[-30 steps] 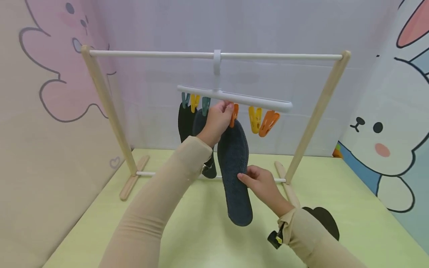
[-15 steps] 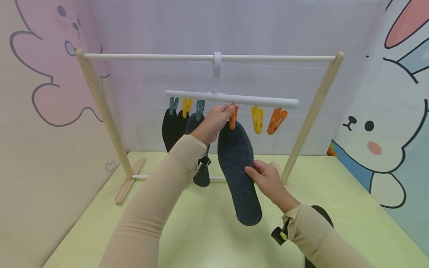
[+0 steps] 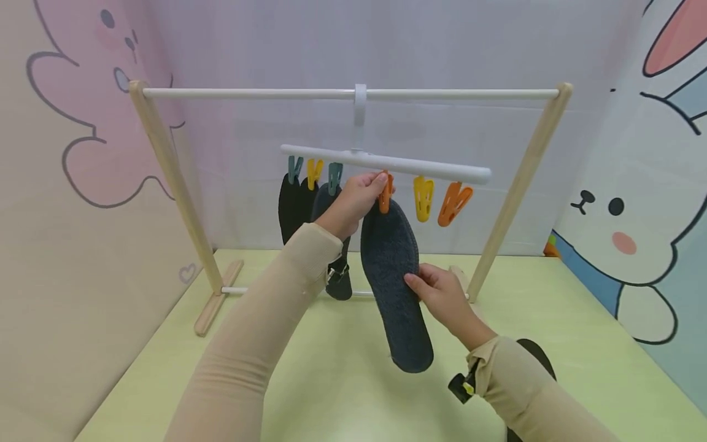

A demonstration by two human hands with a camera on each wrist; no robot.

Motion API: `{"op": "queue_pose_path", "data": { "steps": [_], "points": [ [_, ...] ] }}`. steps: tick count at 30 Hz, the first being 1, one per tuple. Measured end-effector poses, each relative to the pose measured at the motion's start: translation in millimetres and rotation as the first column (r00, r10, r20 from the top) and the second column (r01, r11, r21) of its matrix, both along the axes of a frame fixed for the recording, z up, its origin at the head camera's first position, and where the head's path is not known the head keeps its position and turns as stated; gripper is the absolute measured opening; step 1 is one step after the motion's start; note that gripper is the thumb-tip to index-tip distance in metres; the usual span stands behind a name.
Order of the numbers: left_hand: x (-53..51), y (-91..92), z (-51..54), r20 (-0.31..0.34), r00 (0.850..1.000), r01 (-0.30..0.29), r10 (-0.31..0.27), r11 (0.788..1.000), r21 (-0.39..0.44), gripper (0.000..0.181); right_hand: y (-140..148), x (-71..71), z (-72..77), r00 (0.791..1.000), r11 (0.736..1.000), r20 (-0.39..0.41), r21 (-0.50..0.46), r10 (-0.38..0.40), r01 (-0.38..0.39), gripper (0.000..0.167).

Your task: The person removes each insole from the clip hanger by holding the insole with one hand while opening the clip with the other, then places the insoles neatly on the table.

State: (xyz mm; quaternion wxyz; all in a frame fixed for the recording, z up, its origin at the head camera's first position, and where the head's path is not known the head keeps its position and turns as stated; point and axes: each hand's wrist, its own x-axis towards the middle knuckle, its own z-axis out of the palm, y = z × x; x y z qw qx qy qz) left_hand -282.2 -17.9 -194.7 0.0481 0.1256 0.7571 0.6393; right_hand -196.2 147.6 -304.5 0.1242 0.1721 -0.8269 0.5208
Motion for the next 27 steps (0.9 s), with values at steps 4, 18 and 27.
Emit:
{"op": "queue_pose_path", "data": {
  "steps": [4,18,27],
  "points": [
    [-0.4,1.2,-0.8,-0.003,1.0,-0.024,0.024,1.0,-0.007,0.04,-3.0,-3.0,3.9,0.999,1.0,-0.018,-0.004,-0.027,0.027,0.017],
    [4.0,5.2,-3.8,0.004,0.998,-0.065,0.065,0.997,0.029,0.036,-1.3,-5.8,19.3,0.998,0.998,-0.028,0.027,-0.058,0.059,0.021],
    [3.1,6.7,-4.0,-0.003,0.997,-0.072,0.073,0.996,0.056,0.035,-1.1,-8.0,18.6,0.997,0.997,-0.044,0.042,-0.062,0.064,0.02]
  ]
}}
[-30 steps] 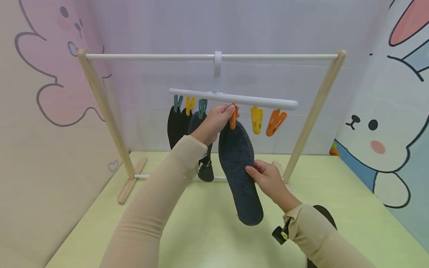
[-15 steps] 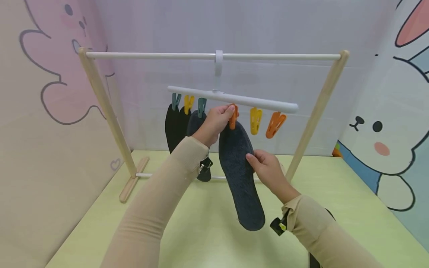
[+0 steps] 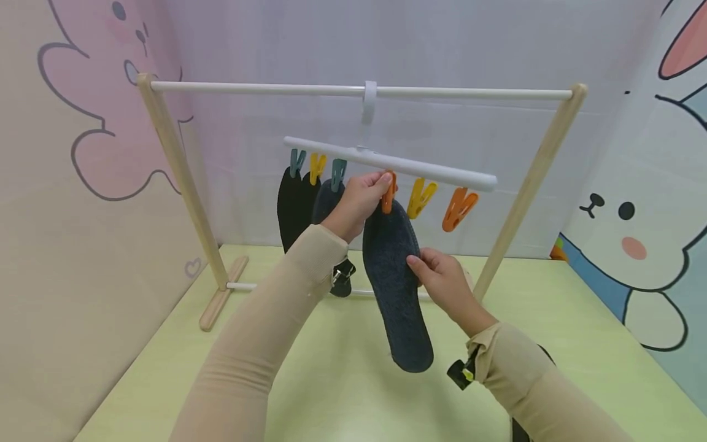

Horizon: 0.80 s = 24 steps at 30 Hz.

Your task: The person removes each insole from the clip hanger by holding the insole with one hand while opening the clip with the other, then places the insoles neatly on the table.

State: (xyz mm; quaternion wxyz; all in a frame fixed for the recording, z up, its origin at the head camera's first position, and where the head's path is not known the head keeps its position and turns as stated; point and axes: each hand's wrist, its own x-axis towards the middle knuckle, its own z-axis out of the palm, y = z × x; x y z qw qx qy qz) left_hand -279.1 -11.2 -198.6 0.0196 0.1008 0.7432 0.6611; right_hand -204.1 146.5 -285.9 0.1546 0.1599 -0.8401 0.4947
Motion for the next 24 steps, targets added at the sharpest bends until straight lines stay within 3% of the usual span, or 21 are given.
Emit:
{"op": "queue_pose_path", "data": {
  "steps": [11,24],
  "points": [
    [-0.5,-1.9,-1.0,0.007,0.999,-0.039,0.039,0.998,0.048,0.034,-6.4,2.4,1.2,1.0,0.999,-0.011,-0.032,0.004,-0.005,0.021],
    [2.4,-1.9,-1.0,0.01,0.997,-0.078,0.078,0.996,0.044,0.033,-6.6,3.2,-3.7,0.999,0.998,0.032,-0.062,-0.006,0.008,0.018]
  ]
}}
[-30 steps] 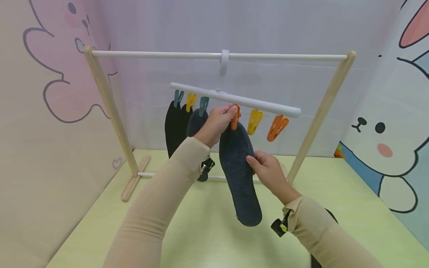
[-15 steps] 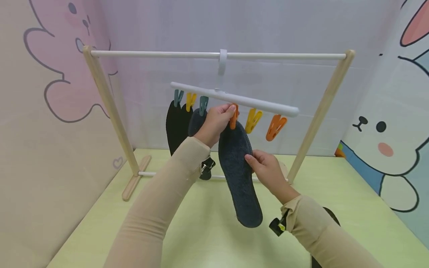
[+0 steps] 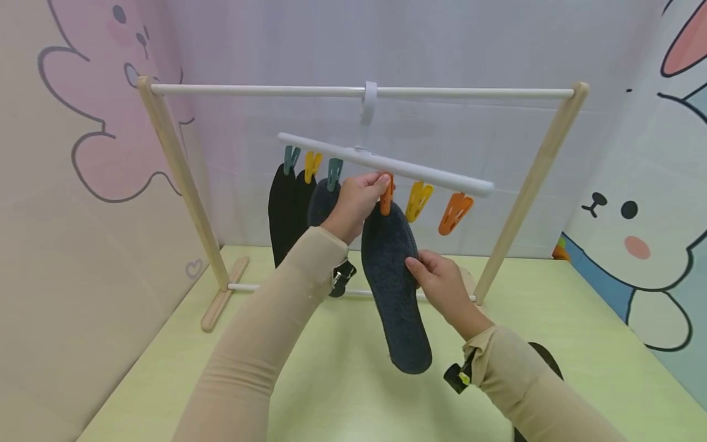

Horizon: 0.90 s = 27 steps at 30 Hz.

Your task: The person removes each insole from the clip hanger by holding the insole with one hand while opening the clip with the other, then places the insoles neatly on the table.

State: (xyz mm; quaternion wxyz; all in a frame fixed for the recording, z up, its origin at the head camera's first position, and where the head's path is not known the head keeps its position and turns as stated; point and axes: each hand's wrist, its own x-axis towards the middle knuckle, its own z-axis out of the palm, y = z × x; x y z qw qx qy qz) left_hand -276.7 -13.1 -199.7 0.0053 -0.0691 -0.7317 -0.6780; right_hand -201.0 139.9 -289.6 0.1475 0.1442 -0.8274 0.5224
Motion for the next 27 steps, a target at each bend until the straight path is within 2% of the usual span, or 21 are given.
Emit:
{"op": "queue_pose_path", "data": {
  "steps": [6,15,27],
  "points": [
    [0.0,-0.5,1.9,0.021,1.0,-0.006,0.006,1.0,0.003,0.035,0.6,-0.5,-2.1,1.0,1.0,-0.007,0.003,-0.01,0.011,0.016],
    [1.6,-2.6,0.9,0.008,1.0,-0.002,0.002,1.0,0.013,0.036,-0.5,0.0,-3.4,1.0,1.0,0.006,-0.005,-0.003,0.003,0.016],
    [0.6,-3.1,-0.4,0.023,1.0,-0.015,0.016,1.0,-0.009,0.039,0.0,-0.7,-6.8,1.0,1.0,0.024,-0.008,0.002,-0.002,0.017]
  ]
}}
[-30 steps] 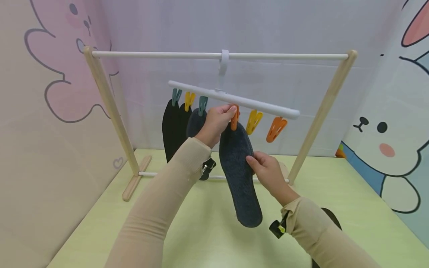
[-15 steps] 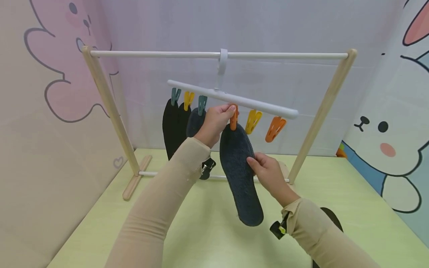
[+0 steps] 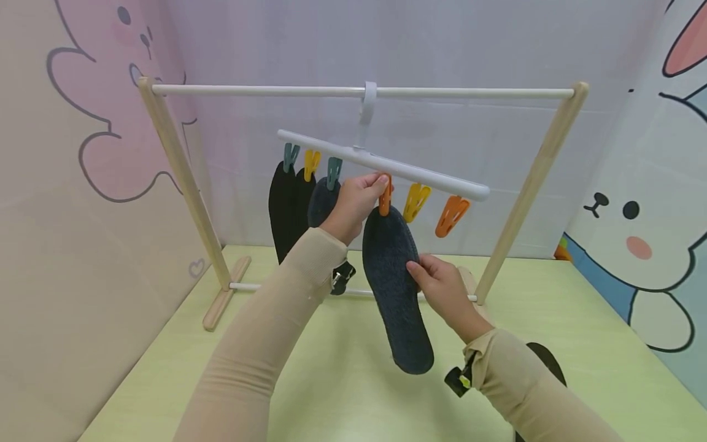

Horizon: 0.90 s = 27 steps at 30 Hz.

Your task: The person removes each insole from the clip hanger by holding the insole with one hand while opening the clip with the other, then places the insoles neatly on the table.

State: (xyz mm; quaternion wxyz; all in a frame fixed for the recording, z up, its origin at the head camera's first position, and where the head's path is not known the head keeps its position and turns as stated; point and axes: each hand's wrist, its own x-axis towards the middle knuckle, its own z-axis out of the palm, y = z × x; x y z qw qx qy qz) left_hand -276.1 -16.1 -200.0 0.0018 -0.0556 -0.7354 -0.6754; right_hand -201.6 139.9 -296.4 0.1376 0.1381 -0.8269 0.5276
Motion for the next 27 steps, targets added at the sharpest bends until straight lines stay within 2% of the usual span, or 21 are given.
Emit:
{"op": "queue_pose_path", "data": {
  "steps": [12,27],
  "points": [
    [0.5,-0.2,-1.0,-0.017,1.0,0.003,-0.003,1.0,0.003,0.037,0.8,-0.8,-1.4,1.0,1.0,0.004,-0.002,-0.008,0.008,0.017],
    [-0.8,2.0,-0.3,-0.003,1.0,-0.03,0.03,0.999,0.033,0.037,1.4,-1.9,-1.4,1.0,1.0,-0.006,0.0,-0.011,0.011,0.017]
  ]
}}
